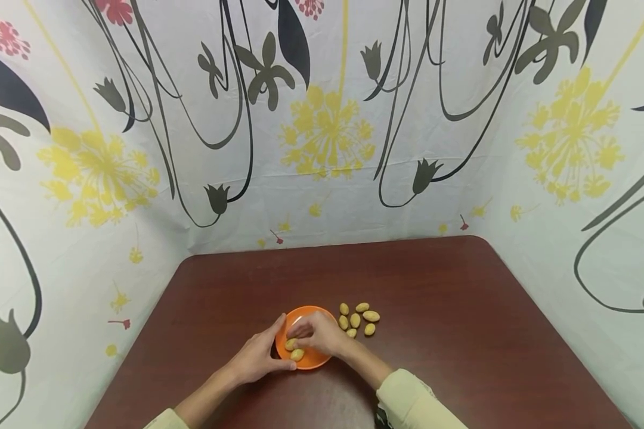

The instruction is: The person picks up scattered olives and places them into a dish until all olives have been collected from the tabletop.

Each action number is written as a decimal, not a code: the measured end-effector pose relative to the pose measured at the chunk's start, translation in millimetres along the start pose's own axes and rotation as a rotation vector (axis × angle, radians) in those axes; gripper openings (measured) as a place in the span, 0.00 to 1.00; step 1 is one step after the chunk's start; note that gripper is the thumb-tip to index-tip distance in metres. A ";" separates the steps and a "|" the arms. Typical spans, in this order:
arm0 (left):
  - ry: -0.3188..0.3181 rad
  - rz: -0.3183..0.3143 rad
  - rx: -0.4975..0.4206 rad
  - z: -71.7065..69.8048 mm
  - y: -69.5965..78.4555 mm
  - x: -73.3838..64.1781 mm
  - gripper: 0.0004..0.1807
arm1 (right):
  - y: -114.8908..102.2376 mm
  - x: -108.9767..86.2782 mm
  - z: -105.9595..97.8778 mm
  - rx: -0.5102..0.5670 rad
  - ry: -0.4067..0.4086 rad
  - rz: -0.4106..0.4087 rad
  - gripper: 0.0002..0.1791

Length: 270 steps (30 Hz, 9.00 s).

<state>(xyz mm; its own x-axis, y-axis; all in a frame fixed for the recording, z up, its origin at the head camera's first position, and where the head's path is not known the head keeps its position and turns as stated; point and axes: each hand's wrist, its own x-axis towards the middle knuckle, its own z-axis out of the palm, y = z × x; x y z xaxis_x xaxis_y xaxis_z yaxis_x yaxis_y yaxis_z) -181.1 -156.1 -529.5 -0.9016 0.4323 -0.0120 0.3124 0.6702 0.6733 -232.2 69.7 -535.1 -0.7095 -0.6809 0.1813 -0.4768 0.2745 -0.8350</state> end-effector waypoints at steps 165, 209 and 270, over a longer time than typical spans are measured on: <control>0.027 0.015 0.027 6.9 2.7 -0.5 0.65 | 36.0 -56.9 -91.9 -0.057 0.390 0.170 0.23; 0.014 0.002 0.025 6.0 3.6 -1.7 0.65 | 55.7 -66.6 -100.0 -0.180 0.488 0.302 0.12; 0.011 -0.005 0.021 4.9 0.9 -0.5 0.64 | 8.5 8.2 -28.2 -0.052 0.214 0.122 0.11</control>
<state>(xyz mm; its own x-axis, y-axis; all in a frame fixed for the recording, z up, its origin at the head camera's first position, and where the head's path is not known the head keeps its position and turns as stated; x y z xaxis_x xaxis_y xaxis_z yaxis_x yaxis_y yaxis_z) -178.9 -152.8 -532.4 -0.9064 0.4224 -0.0070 0.3141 0.6849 0.6574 -256.7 85.6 -526.0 -0.8547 -0.4825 0.1916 -0.4031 0.3843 -0.8305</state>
